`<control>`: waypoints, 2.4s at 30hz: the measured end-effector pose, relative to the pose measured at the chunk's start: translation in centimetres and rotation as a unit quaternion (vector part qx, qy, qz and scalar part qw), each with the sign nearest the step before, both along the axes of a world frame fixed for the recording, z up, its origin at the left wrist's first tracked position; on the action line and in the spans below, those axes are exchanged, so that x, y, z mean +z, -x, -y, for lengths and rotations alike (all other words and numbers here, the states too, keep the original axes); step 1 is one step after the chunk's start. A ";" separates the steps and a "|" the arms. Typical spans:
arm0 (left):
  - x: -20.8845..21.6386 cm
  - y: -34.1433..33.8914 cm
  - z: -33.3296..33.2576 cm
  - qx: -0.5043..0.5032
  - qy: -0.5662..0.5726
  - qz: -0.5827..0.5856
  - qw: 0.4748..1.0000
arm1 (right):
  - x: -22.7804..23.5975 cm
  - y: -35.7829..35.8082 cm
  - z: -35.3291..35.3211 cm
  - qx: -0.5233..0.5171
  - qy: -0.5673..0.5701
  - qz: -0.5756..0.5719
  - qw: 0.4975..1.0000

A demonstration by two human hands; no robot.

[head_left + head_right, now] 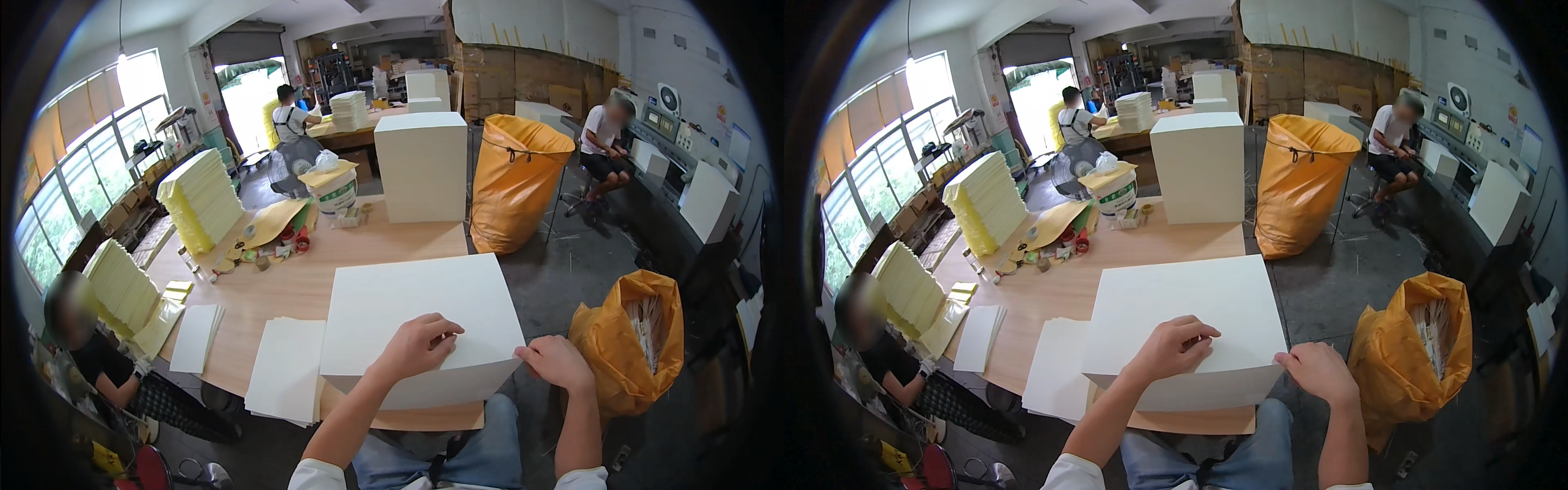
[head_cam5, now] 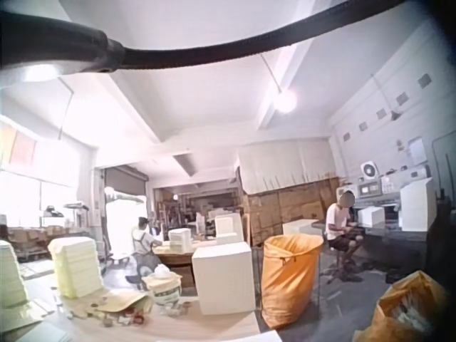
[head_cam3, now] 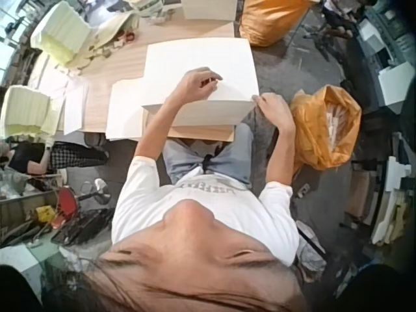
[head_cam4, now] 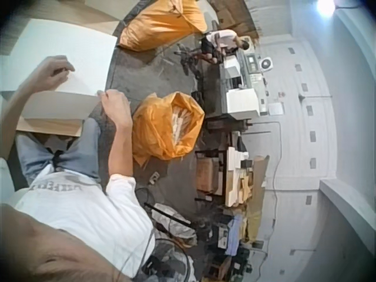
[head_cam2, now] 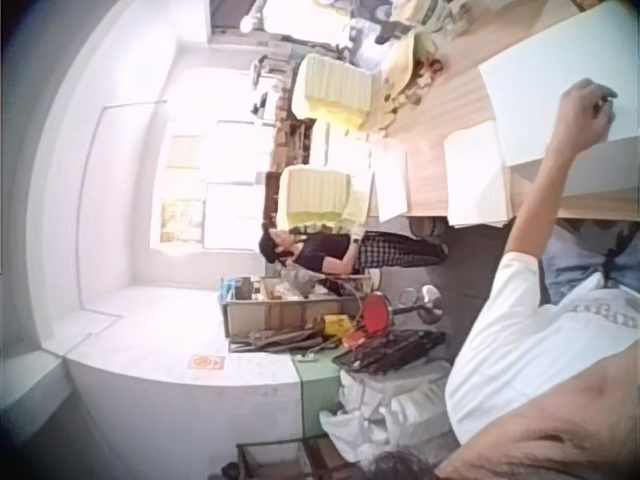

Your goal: The person sits on the floor and repeatedly folds white rectangular paper sheets in half by hand. They align the edges, crease the fold, and place the folded sheets into a growing stack on the table. The person occasionally pauses to adjust the stack or pick up a new sheet.

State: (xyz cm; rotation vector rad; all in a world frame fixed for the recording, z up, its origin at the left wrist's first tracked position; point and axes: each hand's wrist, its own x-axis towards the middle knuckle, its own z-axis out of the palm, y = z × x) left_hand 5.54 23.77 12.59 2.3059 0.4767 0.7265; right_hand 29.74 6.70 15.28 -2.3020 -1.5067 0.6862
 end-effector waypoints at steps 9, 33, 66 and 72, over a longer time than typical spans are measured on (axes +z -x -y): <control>-0.4 -0.4 0.1 -0.030 -0.040 0.060 0.997 | -2.3 4.4 -3.7 -0.128 -0.411 -0.211 0.878; 1.0 0.8 0.1 -0.042 0.097 0.033 0.994 | -0.5 4.0 -4.3 -0.131 -0.364 -0.405 0.828; 0.3 0.2 0.1 -0.095 -0.012 0.076 0.992 | -0.6 4.1 -4.8 -0.120 -0.383 -0.456 0.794; 0.2 -0.1 0.5 -0.055 0.032 0.095 0.993 | -0.7 4.4 -5.0 -0.106 -0.416 -0.283 0.858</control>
